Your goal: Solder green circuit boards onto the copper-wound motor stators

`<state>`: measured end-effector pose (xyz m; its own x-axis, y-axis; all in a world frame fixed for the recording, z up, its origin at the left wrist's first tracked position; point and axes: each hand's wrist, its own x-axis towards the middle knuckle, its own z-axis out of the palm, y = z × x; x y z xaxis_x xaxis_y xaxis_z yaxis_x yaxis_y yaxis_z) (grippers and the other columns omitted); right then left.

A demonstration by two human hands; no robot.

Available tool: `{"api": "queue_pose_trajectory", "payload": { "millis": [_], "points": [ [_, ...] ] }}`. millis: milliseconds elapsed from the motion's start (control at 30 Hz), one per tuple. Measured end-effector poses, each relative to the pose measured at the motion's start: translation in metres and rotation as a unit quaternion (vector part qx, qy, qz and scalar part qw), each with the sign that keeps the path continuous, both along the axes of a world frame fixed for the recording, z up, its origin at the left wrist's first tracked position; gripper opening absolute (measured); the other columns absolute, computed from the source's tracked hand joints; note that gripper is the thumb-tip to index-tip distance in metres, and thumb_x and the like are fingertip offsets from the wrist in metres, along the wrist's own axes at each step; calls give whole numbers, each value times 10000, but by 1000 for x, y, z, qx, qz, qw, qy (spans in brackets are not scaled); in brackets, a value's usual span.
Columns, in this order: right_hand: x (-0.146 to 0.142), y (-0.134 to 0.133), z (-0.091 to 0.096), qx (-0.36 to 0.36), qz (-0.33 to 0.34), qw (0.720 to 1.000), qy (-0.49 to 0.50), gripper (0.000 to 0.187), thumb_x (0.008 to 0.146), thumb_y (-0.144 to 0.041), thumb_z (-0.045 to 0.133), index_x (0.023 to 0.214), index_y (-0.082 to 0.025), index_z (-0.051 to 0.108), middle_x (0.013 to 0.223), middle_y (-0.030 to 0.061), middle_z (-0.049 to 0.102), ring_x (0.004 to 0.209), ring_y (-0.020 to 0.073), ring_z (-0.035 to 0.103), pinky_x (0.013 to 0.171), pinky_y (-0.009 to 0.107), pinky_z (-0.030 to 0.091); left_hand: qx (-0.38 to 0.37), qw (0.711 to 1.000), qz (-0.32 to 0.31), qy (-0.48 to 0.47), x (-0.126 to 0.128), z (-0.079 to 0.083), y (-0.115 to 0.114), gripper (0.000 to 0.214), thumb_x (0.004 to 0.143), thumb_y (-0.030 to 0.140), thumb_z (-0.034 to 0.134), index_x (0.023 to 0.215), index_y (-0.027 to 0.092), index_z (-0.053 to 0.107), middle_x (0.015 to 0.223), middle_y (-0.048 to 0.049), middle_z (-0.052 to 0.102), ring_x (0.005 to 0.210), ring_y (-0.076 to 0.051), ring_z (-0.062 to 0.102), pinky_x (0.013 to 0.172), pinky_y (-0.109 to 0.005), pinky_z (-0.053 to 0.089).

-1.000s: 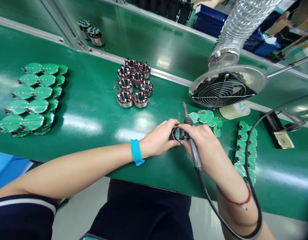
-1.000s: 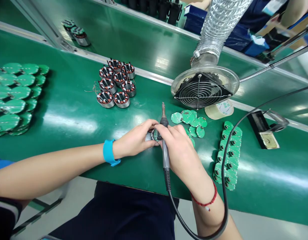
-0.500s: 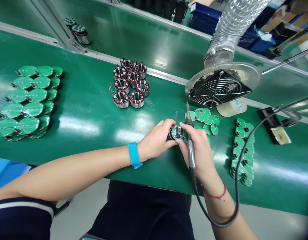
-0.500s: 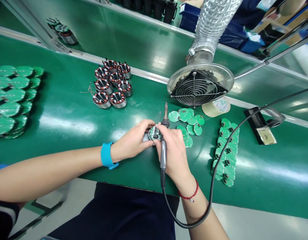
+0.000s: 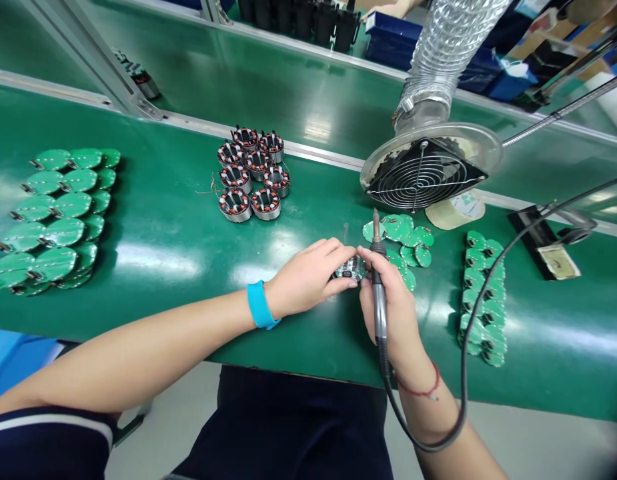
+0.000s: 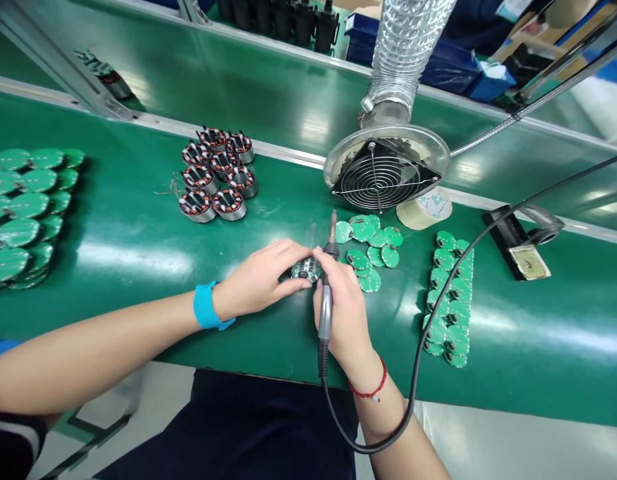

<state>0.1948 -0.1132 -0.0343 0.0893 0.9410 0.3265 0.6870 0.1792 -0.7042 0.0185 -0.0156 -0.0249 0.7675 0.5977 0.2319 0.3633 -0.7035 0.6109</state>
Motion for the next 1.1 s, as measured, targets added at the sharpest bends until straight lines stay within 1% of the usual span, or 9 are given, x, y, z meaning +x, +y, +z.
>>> {"api": "queue_pose_trajectory", "payload": {
  "millis": [133, 200, 333, 467, 600, 700, 833, 967, 1100],
  "points": [
    [1, 4, -8, 4, -53, 994, 93, 393, 978, -221, 599, 1364, -294, 589, 1129, 54, 713, 986, 211, 729, 925, 413, 634, 15, 1000, -12, 15, -5, 3, 4, 356, 1060, 305, 644, 1393, 182, 621, 1161, -79, 707, 1081, -209, 701, 950, -313, 572],
    [2, 6, -9, -18, -43, 992, 120, 357, 964, -236, 610, 1318, -283, 604, 1039, 33, 704, 918, 198, 722, 886, 392, 633, 17, 999, -21, 17, -6, 4, 5, 342, 1064, 310, 637, 1382, 183, 640, 1156, -79, 715, 1074, -203, 706, 939, -295, 567],
    [5, 6, -5, -38, -18, 985, 167, 376, 952, -240, 637, 1321, -292, 585, 1023, 13, 721, 886, 178, 725, 859, 357, 627, 4, 999, -29, 27, -8, 6, 7, 350, 1073, 332, 631, 1383, 170, 653, 1149, -85, 723, 1064, -209, 709, 924, -285, 561],
    [10, 8, -2, -22, -1, 992, 125, 357, 969, -231, 636, 1316, -294, 585, 976, -5, 729, 869, 169, 731, 860, 341, 620, -13, 998, -42, 35, -10, 8, 9, 377, 1072, 342, 640, 1397, 153, 655, 1173, -99, 726, 1077, -229, 706, 940, -304, 559],
    [10, 9, -2, 9, 21, 997, 67, 335, 969, -196, 609, 1288, -293, 575, 977, -5, 727, 868, 167, 735, 847, 329, 625, -41, 996, -74, 36, -13, 12, 14, 358, 1067, 316, 644, 1394, 173, 661, 1216, -95, 725, 1114, -235, 704, 970, -321, 562],
    [6, 7, -4, 22, 9, 997, 69, 370, 937, -157, 606, 1275, -294, 546, 969, -16, 709, 851, 152, 727, 823, 307, 621, -62, 993, -95, 32, -16, 15, 18, 325, 1064, 302, 644, 1370, 196, 669, 1236, -86, 718, 1135, -230, 703, 985, -326, 564],
    [0, 3, -7, 9, -14, 996, 90, 398, 916, -142, 620, 1272, -296, 530, 977, -19, 713, 853, 151, 733, 824, 313, 628, -64, 992, -104, 31, -18, 14, 21, 330, 1066, 313, 639, 1374, 199, 663, 1237, -89, 698, 1123, -228, 695, 979, -327, 562],
    [-1, 0, -9, -1, -29, 988, 153, 378, 959, -175, 629, 1302, -308, 540, 1008, -13, 745, 868, 149, 754, 815, 306, 637, -38, 996, -63, 52, -15, 8, 15, 341, 1036, 343, 676, 1354, 221, 669, 1149, -70, 658, 1004, -213, 672, 889, -319, 565],
    [-4, 0, -8, -24, -48, 969, 243, 380, 978, -231, 684, 1328, -315, 562, 1063, 2, 771, 858, 153, 765, 786, 306, 654, -41, 998, 2, 41, -8, 5, 5, 336, 951, 422, 782, 1166, 179, 693, 1068, -62, 610, 912, -216, 625, 797, -328, 549]
  ]
}}
